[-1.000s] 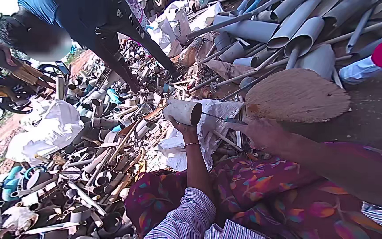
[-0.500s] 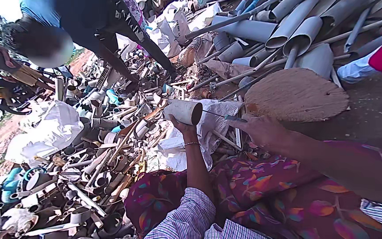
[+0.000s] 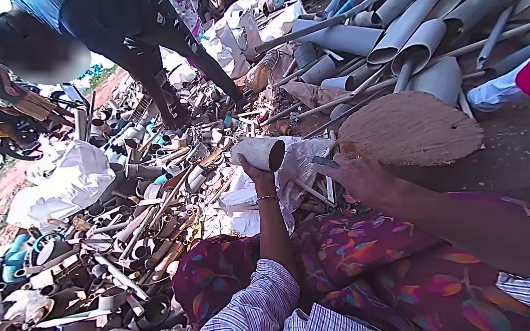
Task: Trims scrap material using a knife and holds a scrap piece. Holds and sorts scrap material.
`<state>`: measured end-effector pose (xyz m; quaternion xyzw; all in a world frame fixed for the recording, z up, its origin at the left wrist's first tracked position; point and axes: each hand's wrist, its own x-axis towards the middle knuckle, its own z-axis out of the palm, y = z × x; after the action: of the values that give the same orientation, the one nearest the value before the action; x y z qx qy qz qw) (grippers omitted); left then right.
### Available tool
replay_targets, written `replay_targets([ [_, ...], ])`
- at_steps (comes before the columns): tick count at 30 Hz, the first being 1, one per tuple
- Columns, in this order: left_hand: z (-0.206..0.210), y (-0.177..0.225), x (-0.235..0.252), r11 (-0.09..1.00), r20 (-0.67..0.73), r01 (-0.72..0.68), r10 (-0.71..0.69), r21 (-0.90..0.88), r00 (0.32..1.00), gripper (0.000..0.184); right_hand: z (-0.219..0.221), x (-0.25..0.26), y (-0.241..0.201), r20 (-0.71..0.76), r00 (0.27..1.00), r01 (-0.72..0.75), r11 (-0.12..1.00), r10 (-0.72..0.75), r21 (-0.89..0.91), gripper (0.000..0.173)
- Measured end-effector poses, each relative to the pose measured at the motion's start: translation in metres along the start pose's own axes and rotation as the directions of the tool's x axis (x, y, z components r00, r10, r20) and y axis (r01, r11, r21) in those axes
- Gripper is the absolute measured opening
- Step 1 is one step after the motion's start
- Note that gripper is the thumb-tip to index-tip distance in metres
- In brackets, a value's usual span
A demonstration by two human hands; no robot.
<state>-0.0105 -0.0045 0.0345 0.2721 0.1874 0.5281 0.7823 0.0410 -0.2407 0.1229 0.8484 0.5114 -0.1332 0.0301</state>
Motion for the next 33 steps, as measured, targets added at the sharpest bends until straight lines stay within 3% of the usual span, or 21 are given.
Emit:
replay_targets([
  [3,0.0,0.0,-0.001,1.0,0.014,0.003,-0.003,0.004,1.0,0.048,-0.004,0.0,-0.001,0.072,0.997,0.035,0.999,-0.037,0.023,0.078],
  [7,0.003,0.0,0.004,0.999,-0.034,0.008,-0.01,-0.052,0.999,0.051,-0.007,-0.004,-0.004,0.016,1.0,0.017,0.999,-0.016,-0.051,0.07],
  [10,0.005,0.0,0.002,0.999,-0.016,-0.028,0.027,-0.045,1.0,0.045,-0.01,-0.003,0.002,0.086,0.994,0.066,0.997,-0.069,0.038,0.075],
  [13,0.002,0.0,0.003,0.998,-0.005,-0.006,0.005,-0.064,1.0,0.049,-0.013,-0.005,-0.002,0.014,1.0,-0.019,1.0,0.019,0.0,0.075],
  [15,0.0,0.001,-0.001,1.0,0.021,0.009,-0.008,-0.025,1.0,0.048,-0.012,-0.005,-0.002,-0.013,1.0,-0.003,1.0,0.003,0.013,0.074],
  [17,0.002,0.002,-0.002,1.0,0.023,0.003,-0.003,-0.006,1.0,0.048,-0.01,-0.003,-0.002,0.063,0.998,0.026,1.0,-0.027,0.007,0.077],
  [22,0.006,-0.001,-0.002,0.998,-0.01,0.033,-0.033,-0.048,0.999,0.051,-0.008,0.003,-0.005,-0.092,0.996,0.006,0.997,-0.013,-0.079,0.072],
  [26,0.019,0.0,-0.017,0.997,-0.017,0.074,-0.074,-0.032,0.997,0.047,-0.022,0.007,-0.017,0.162,0.983,0.086,0.996,-0.09,0.031,0.073],
  [28,0.018,-0.003,-0.014,0.994,-0.028,0.084,-0.086,-0.062,0.996,0.047,-0.022,0.009,-0.016,0.113,0.991,0.062,0.997,-0.067,0.046,0.072],
  [31,0.014,0.002,-0.017,0.995,-0.005,0.093,-0.093,-0.02,0.996,0.05,-0.008,0.019,-0.01,-0.09,0.996,0.024,0.999,-0.028,-0.038,0.067],
  [33,0.014,0.005,-0.019,0.995,0.011,0.097,-0.097,0.008,0.995,0.051,-0.008,0.018,-0.013,-0.003,0.998,0.068,0.998,-0.068,-0.019,0.066],
])
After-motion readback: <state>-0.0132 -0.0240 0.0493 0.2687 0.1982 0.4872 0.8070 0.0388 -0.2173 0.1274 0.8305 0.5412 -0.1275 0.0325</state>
